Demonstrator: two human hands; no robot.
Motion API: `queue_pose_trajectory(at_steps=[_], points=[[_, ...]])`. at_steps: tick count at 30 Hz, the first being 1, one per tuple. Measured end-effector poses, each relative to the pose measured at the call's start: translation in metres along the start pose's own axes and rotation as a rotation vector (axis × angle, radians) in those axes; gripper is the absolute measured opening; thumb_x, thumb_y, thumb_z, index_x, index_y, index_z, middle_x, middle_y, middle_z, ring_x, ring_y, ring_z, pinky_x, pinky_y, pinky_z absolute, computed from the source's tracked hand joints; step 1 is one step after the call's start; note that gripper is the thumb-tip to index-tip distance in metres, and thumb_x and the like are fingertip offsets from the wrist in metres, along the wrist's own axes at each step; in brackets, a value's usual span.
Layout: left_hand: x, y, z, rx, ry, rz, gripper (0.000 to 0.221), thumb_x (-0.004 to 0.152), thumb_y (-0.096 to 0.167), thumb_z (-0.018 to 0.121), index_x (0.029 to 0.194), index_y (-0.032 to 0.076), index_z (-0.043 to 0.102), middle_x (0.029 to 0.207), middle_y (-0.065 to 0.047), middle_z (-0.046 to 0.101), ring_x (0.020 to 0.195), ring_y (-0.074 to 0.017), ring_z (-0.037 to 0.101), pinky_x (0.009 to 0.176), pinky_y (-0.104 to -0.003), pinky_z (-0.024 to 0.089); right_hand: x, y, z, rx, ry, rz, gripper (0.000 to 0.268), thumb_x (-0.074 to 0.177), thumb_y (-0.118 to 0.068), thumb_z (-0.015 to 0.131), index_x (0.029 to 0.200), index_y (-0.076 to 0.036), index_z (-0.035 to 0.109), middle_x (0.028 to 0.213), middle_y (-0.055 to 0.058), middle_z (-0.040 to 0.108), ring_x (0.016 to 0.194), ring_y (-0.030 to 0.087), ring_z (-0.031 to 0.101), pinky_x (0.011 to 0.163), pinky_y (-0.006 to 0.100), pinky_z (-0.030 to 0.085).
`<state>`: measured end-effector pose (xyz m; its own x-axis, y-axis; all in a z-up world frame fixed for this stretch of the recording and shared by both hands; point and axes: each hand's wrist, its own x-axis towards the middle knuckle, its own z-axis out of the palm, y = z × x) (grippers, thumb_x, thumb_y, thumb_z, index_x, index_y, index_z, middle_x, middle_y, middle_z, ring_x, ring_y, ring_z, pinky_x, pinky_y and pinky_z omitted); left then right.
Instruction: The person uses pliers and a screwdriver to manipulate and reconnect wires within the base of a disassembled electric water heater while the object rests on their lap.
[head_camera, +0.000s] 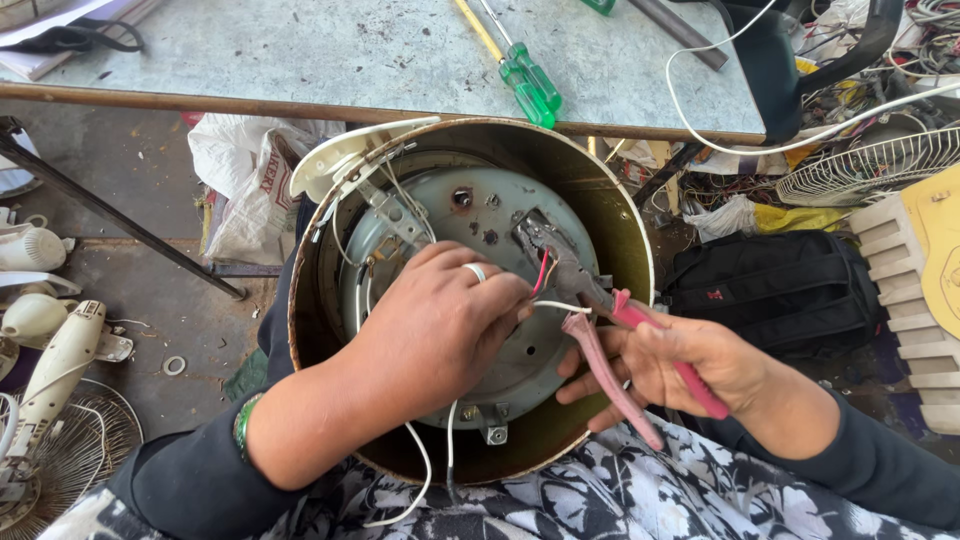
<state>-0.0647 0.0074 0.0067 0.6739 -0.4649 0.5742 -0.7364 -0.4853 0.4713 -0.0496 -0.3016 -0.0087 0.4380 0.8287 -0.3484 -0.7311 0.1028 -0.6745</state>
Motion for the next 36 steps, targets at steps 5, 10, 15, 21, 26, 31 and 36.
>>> queue_pose_trajectory(at_steps=[5, 10, 15, 21, 26, 31, 36], points=[[-0.002, 0.005, 0.004, 0.1, -0.068, 0.033, 0.012, 0.089, 0.014, 0.067, 0.097, 0.006, 0.066, 0.086, -0.01, 0.071, 0.096, -0.0327, 0.067, 0.094, -0.046, 0.046, 0.0, 0.027, -0.001, -0.097, 0.151, -0.108, 0.063, 0.103, -0.029, 0.054, 0.154, -0.002, 0.029, 0.139, 0.026, 0.052, 0.125, 0.04, 0.058, 0.102, 0.06, 0.051], [-0.003, 0.007, 0.008, 0.167, -0.107, 0.071, 0.012, 0.087, 0.013, 0.066, 0.095, 0.005, 0.065, 0.085, -0.011, 0.069, 0.098, -0.0325, 0.067, 0.096, -0.046, 0.046, 0.003, 0.042, -0.003, -0.126, 0.259, -0.117, 0.053, 0.102, -0.028, 0.053, 0.145, -0.002, 0.037, 0.12, 0.017, 0.058, 0.108, 0.029, 0.062, 0.092, 0.049, 0.054], [-0.001, 0.009, 0.005, 0.17, -0.083, 0.092, 0.012, 0.087, 0.013, 0.066, 0.096, 0.005, 0.065, 0.085, -0.011, 0.069, 0.096, -0.0319, 0.067, 0.095, -0.046, 0.046, 0.003, 0.041, -0.002, 0.008, 0.196, -0.086, 0.052, 0.103, -0.032, 0.054, 0.141, 0.002, 0.047, 0.098, 0.011, 0.056, 0.086, 0.02, 0.058, 0.073, 0.036, 0.049], [0.008, 0.011, 0.004, 0.151, -0.166, 0.087, 0.009, 0.085, 0.013, 0.067, 0.092, 0.008, 0.065, 0.078, -0.007, 0.067, 0.087, -0.0313, 0.066, 0.088, -0.045, 0.048, -0.006, 0.043, 0.006, 0.006, 0.216, -0.105, 0.049, 0.102, -0.032, 0.057, 0.133, 0.005, 0.048, 0.095, 0.011, 0.054, 0.079, 0.02, 0.056, 0.063, 0.034, 0.047], [0.015, 0.019, -0.002, 0.083, -0.134, 0.104, 0.009, 0.088, 0.015, 0.068, 0.094, 0.008, 0.067, 0.077, -0.008, 0.067, 0.086, -0.032, 0.065, 0.086, -0.046, 0.048, -0.018, 0.044, 0.009, 0.006, 0.23, -0.113, 0.047, 0.102, -0.03, 0.058, 0.13, 0.006, 0.048, 0.092, 0.011, 0.054, 0.075, 0.02, 0.056, 0.059, 0.035, 0.048], [0.021, 0.009, -0.013, -0.093, -0.11, 0.099, 0.004, 0.092, 0.011, 0.065, 0.096, 0.01, 0.067, 0.087, -0.004, 0.073, 0.09, -0.0278, 0.069, 0.092, -0.045, 0.049, -0.025, 0.049, 0.012, 0.016, 0.2, -0.043, 0.044, 0.102, -0.023, 0.058, 0.132, 0.007, 0.047, 0.095, 0.015, 0.058, 0.076, 0.023, 0.062, 0.06, 0.036, 0.052], [0.019, -0.019, -0.02, -0.327, -0.082, -0.327, 0.016, 0.103, 0.02, 0.061, 0.105, 0.006, 0.07, 0.086, -0.003, 0.071, 0.082, -0.0161, 0.071, 0.079, -0.032, 0.055, -0.031, 0.03, 0.016, -0.044, 0.304, -0.105, 0.056, 0.096, -0.015, 0.057, 0.147, 0.004, 0.042, 0.112, 0.021, 0.063, 0.091, 0.028, 0.068, 0.068, 0.043, 0.06]])
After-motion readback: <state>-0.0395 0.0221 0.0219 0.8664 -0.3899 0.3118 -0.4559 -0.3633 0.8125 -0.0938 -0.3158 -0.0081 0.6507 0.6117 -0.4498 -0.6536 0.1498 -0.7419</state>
